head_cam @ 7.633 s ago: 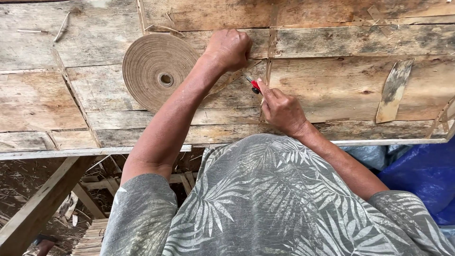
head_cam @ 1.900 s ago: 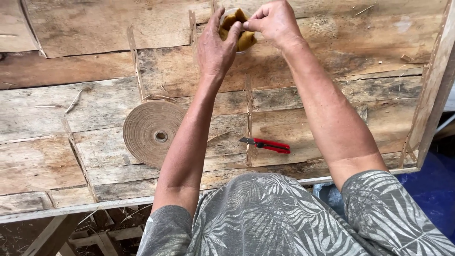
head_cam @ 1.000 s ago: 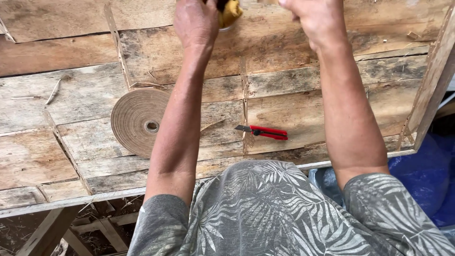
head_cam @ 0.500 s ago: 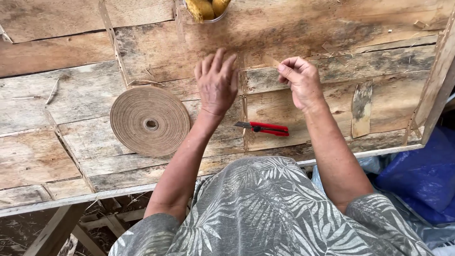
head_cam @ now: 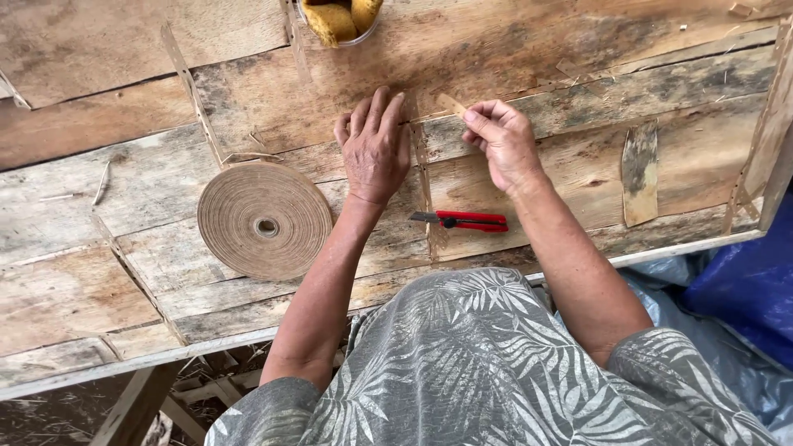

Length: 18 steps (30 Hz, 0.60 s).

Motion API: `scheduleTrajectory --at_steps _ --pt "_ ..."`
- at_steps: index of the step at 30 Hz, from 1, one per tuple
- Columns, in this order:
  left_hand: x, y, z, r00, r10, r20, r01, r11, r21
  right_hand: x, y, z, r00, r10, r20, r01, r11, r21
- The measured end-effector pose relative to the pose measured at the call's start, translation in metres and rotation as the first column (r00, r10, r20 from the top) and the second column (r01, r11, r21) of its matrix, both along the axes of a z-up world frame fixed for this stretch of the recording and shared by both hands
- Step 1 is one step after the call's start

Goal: Fitting and cutting thin wood strips to fill gaps in a wooden panel using a utility knife.

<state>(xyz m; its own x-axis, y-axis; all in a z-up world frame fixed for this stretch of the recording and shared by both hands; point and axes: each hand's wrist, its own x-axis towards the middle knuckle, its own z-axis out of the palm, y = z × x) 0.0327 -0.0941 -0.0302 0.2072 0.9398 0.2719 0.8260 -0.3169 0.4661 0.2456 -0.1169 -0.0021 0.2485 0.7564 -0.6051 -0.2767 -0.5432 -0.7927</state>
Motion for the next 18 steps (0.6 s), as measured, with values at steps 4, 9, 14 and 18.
scheduleTrajectory --at_steps 4,9,14,18 --pt "0.003 -0.009 0.004 0.996 -0.072 0.044 0.069 0.996 0.055 -0.014 -0.005 -0.008 0.998 -0.027 -0.060 0.027 1.000 0.001" --pt "0.005 -0.018 0.006 0.996 -0.094 -0.008 0.095 0.994 0.052 -0.022 -0.011 -0.017 0.994 -0.031 -0.107 0.030 0.999 -0.013" --pt "0.001 -0.016 -0.003 0.999 -0.023 0.031 0.021 0.998 0.060 -0.025 -0.008 -0.021 0.995 -0.013 -0.103 0.011 1.000 -0.024" --pt "-0.006 -0.010 -0.009 0.991 0.067 0.118 -0.073 0.996 0.051 -0.028 0.007 -0.007 0.993 0.007 -0.115 -0.016 0.997 -0.078"
